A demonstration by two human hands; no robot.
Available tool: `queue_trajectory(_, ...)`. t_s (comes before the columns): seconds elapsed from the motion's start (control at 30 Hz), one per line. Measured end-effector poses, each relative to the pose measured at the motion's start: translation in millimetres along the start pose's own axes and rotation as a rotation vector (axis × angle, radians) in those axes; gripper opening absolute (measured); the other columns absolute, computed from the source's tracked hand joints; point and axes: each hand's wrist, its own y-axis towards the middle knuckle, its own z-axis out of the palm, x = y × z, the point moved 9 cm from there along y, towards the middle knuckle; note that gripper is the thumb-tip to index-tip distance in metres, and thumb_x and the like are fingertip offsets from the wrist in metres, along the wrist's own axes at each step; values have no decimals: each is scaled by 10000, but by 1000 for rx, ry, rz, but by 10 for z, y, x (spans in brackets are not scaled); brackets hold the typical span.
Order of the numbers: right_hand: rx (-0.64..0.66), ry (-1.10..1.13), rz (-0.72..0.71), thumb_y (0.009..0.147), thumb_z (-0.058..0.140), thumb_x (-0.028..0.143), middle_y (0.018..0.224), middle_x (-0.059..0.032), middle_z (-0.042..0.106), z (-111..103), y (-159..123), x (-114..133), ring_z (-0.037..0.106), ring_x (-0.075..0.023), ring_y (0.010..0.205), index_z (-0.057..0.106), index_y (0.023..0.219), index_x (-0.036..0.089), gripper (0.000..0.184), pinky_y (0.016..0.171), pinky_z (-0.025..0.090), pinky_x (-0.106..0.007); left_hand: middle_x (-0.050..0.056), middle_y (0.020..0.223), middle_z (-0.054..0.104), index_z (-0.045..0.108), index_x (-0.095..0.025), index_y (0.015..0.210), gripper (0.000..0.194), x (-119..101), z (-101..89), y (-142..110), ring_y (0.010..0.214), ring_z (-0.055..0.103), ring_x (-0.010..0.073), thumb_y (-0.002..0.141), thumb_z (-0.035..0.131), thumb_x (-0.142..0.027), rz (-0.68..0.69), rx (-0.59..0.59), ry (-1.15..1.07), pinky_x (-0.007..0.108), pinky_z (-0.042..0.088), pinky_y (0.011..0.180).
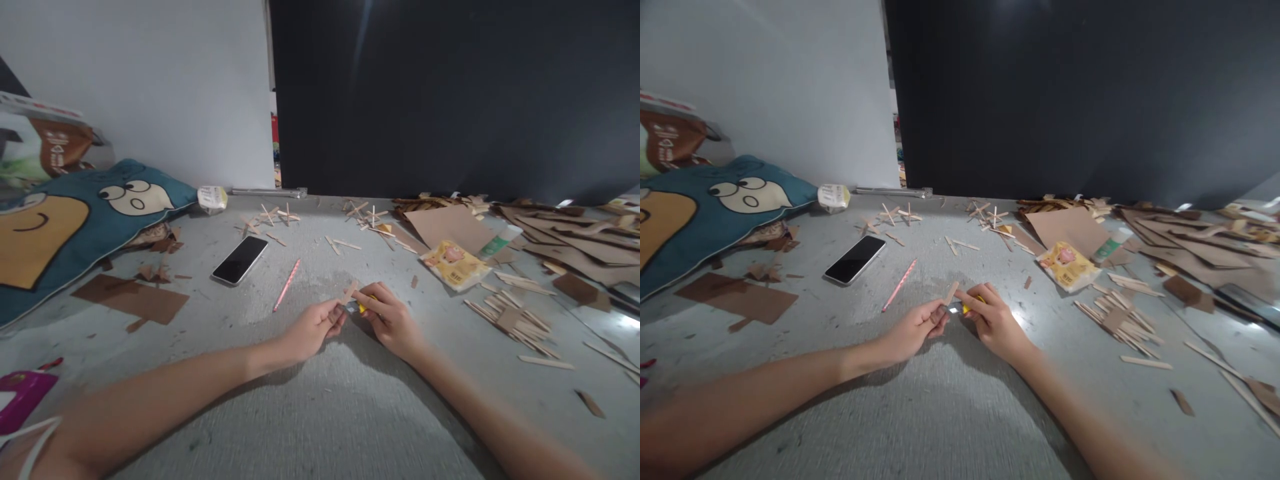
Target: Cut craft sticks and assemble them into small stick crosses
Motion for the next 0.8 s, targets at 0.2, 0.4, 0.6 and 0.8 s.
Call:
queue_trajectory(0.2, -10, 3, -7, 1026, 464, 111, 990, -84, 625, 6, -1, 14, 582, -221, 913, 638, 1405, 322, 467, 780, 555, -357, -44, 697, 400, 495, -203, 839, 568, -47, 24, -3, 600, 312, 112, 935, 494, -763, 24, 19, 8, 256, 247, 560)
queue_trajectory(0.4, -26, 9, 20, 1031, 473, 137, 986, -89, 623, -4, 2, -24, 589, -213, 885, 678, 1362, 299, 421, 765, 563, -361, -41, 724, 423, 510, -195, 904, 481, 52, -13, 9, 610, 337, 112, 1012, 443, -658, 37, 26, 31, 260, 264, 588)
queue_trajectory(0.6, -85, -11, 38, 1012, 528, 153, 974, -77, 613, -66, 2, -72, 601, -221, 910, 698, 1351, 329, 418, 787, 568, -378, -64, 647, 376, 448, -214, 858, 488, 37, -43, -10, 558, 298, 116, 1040, 342, -655, 17, -19, 71, 261, 241, 548)
queue_trajectory(0.8, -89, -93, 150, 1028, 516, 218, 968, -88, 635, -116, -26, -226, 619, -240, 897, 714, 1326, 299, 368, 804, 565, -406, -61, 625, 379, 458, -214, 852, 491, -67, -153, -43, 561, 320, 122, 1042, 316, -644, 42, -158, 124, 259, 266, 555)
